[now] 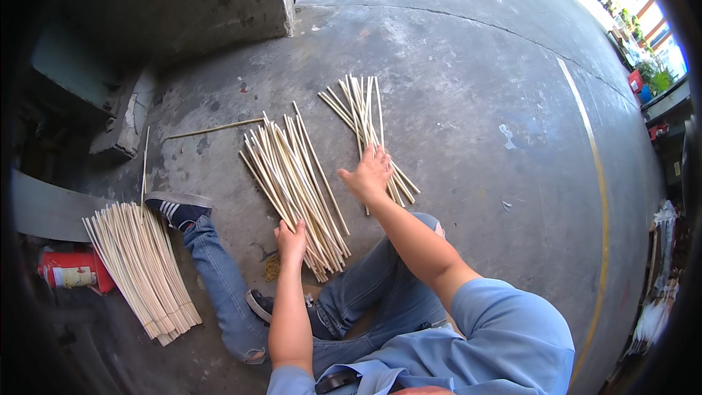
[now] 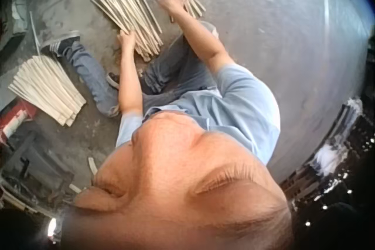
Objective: The person sits on the floor and gathers thin wooden sticks into bundles. They align the sticks by hand, secure them with rubber bands, and place the finished bundles on the floor.
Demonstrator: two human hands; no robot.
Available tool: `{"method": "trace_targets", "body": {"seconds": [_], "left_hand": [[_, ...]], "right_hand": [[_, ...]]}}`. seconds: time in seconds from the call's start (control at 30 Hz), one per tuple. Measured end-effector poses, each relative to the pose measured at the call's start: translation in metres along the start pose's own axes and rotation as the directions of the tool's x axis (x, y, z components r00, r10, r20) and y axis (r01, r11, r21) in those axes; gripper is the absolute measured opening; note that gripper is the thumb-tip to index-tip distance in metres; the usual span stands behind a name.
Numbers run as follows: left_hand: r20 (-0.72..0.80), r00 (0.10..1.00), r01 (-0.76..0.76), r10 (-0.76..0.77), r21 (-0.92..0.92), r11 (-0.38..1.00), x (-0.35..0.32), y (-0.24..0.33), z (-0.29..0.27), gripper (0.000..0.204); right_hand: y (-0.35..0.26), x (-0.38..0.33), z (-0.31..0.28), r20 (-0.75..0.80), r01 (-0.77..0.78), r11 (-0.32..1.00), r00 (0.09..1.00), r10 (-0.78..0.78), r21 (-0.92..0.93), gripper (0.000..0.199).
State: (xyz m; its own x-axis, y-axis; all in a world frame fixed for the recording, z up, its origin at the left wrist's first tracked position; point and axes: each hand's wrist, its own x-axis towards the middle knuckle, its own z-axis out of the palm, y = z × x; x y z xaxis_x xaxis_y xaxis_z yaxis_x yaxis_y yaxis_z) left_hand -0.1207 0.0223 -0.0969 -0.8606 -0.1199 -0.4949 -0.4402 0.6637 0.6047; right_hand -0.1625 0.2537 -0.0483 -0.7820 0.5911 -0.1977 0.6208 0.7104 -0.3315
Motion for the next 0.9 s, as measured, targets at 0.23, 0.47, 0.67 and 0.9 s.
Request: {"method": "trace_targets", "body": {"seconds": [0.23, 0.47, 0.67, 0.9], "left_hand": [[-0.157, 0.986, -0.055, 0.060, 0.035, 0.998, -0.007, -0.006, 0.010, 0.073], [-0.181, 0.980, -0.090, 0.084, -0.027, 0.996, -0.020, -0.009, -0.006, 0.073], [-0.346, 0.917, -0.219, 0.200, -0.017, 0.976, -0.046, -0.019, -0.028, 0.060], [0.179, 0.928, -0.060, 0.326, -0.792, 0.608, -0.086, -0.029, -0.059, 0.067]], "right_hand": [[0.027, 0.010, 0.004, 0.122, -0.244, 0.963, 0.959, 0.257, -0.112, 0.083], [0.047, 0.013, 0.026, 0.079, -0.183, 0.980, 0.979, 0.189, -0.085, 0.032], [0.044, 0.003, 0.010, 0.156, -0.274, 0.943, 0.956, 0.247, 0.189, 0.042], [0.018, -0.092, -0.013, 0.371, -0.260, 0.285, 0.802, -0.468, 0.922, 0.019]]}}
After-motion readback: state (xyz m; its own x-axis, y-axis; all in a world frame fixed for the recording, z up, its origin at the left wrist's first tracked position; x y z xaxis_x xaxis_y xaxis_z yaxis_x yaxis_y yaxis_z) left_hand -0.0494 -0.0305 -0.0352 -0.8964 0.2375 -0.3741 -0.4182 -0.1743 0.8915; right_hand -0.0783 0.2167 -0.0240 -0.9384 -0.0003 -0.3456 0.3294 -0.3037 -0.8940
